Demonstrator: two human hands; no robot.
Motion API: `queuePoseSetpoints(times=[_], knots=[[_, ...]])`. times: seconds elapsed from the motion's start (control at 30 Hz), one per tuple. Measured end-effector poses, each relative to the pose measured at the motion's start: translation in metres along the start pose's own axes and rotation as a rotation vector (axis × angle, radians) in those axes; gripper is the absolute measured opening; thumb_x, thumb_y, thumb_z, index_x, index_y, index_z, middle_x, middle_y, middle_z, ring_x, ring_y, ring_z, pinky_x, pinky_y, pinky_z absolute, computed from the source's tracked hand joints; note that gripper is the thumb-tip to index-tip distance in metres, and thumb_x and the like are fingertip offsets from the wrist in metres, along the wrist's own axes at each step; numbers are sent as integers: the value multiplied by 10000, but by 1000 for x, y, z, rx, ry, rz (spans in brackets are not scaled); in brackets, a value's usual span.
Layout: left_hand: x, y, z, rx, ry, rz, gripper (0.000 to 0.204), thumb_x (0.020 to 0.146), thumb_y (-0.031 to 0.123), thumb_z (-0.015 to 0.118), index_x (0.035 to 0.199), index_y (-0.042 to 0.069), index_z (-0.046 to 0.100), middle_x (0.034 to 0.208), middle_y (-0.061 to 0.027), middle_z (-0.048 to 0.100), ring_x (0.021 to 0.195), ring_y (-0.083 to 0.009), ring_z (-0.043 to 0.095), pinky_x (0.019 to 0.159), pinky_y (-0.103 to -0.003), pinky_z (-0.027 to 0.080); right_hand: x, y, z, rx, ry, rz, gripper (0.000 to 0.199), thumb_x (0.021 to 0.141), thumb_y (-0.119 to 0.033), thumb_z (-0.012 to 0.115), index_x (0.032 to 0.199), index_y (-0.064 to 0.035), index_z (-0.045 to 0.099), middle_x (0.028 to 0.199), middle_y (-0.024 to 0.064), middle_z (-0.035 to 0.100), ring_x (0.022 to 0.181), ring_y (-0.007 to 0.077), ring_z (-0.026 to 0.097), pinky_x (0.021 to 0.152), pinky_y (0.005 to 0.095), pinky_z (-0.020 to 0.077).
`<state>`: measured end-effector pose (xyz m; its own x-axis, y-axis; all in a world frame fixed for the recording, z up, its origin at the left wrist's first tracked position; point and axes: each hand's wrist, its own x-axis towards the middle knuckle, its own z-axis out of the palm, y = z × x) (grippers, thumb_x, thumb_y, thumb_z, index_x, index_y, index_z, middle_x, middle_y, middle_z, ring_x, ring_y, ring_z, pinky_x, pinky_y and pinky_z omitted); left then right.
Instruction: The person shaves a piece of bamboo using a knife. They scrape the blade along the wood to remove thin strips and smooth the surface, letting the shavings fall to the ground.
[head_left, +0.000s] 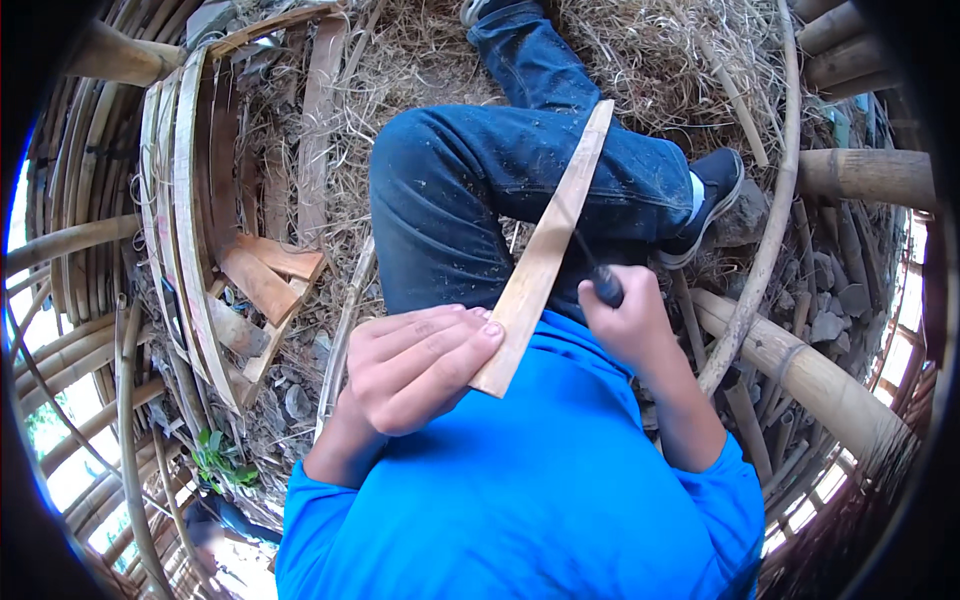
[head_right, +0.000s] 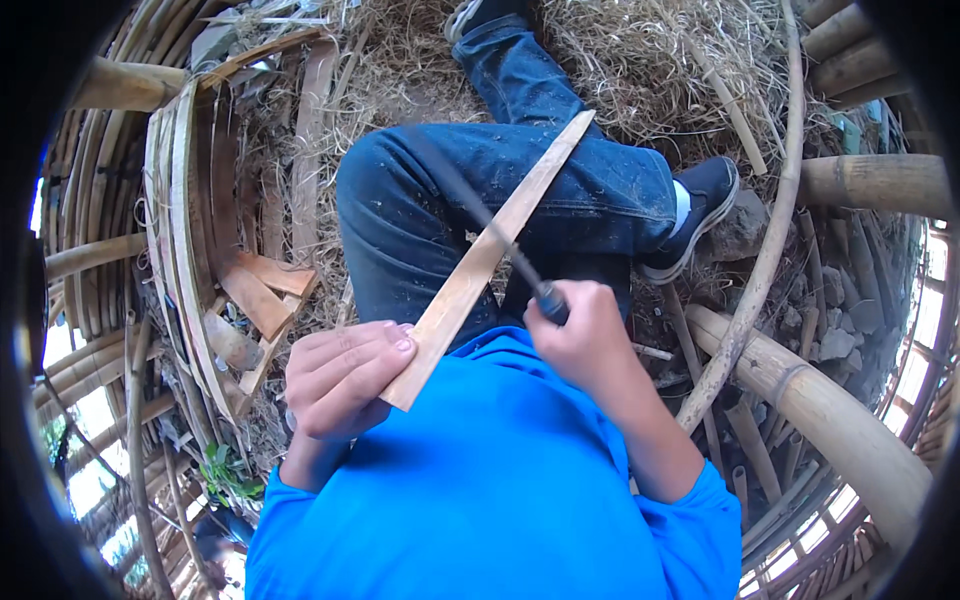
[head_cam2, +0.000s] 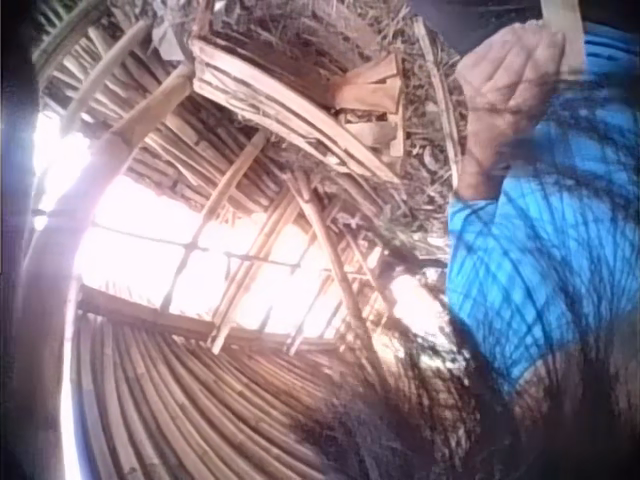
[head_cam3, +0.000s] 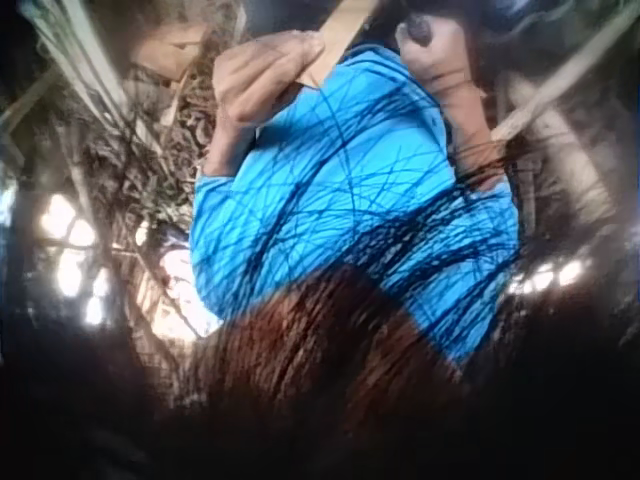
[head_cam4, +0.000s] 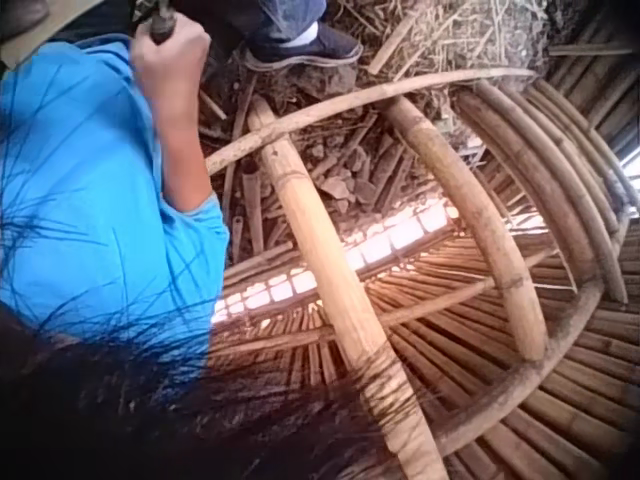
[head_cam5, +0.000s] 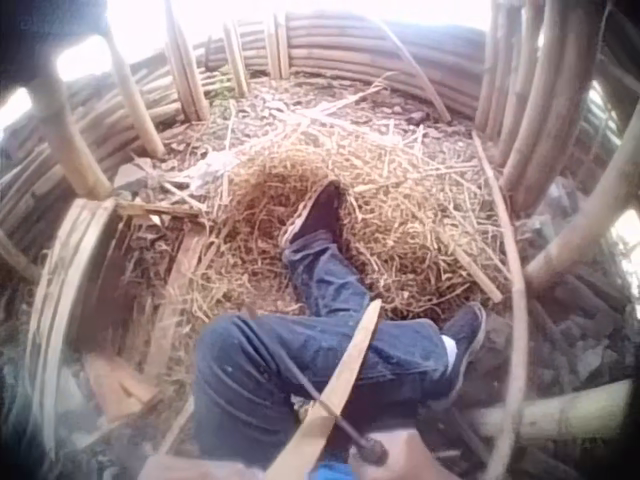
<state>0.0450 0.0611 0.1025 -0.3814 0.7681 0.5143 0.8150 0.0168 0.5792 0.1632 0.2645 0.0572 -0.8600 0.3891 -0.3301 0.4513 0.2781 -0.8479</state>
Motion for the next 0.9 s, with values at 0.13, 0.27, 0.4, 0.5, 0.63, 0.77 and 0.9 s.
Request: queuePoseSetpoints(times=[0.13,0.27,0.4,0.5,0.63,0.77,0.9], knots=[[2,2,-1,57,-28,43,163,744,34,639,887,-41,661,770,-134,680,736,-248,698,676,-354,591,-18,-32,6,15,-103,-162,289,783,-67,609,558,0,440,471,97,334,433,117,336,421,334,267],[-6,2,-1,52,-1,30,203,747,39,619,927,-47,659,812,-133,684,785,-243,698,714,-356,588,15,20,3,8,72,93,228,767,-64,585,580,38,503,468,111,445,490,60,415,427,321,335],[-4,3,3,-7,24,18,203,744,39,643,916,-67,651,806,-148,680,783,-255,697,726,-371,589,-4,1,12,39,44,-78,247,779,-62,603,576,18,488,469,124,432,425,123,432,424,332,318],[-4,3,-5,7,6,0,212,749,56,653,915,-76,648,807,-161,677,763,-262,698,710,-369,592,-13,-29,16,123,-120,-135,223,755,-37,620,580,12,490,490,154,441,403,233,446,426,344,328],[-11,-2,-5,9,27,-41,207,750,70,652,893,-80,652,798,-163,676,762,-267,697,703,-367,593,27,30,9,31,77,154,217,755,-51,593,576,28,500,486,170,451,443,128,467,429,340,340],[-7,-1,-4,-38,16,-41,206,777,86,629,903,-76,651,796,-161,677,763,-271,698,706,-370,593,7,-1,3,-37,-10,-13,201,753,-60,600,592,28,517,499,184,471,427,191,483,440,355,359],[-5,-8,-5,9,-14,-47,194,778,67,631,918,-65,652,802,-154,676,775,-269,698,716,-373,593,8,-12,9,-62,-89,-156,143,712,-52,613,616,31,549,498,186,464,423,195,479,447,362,366]])
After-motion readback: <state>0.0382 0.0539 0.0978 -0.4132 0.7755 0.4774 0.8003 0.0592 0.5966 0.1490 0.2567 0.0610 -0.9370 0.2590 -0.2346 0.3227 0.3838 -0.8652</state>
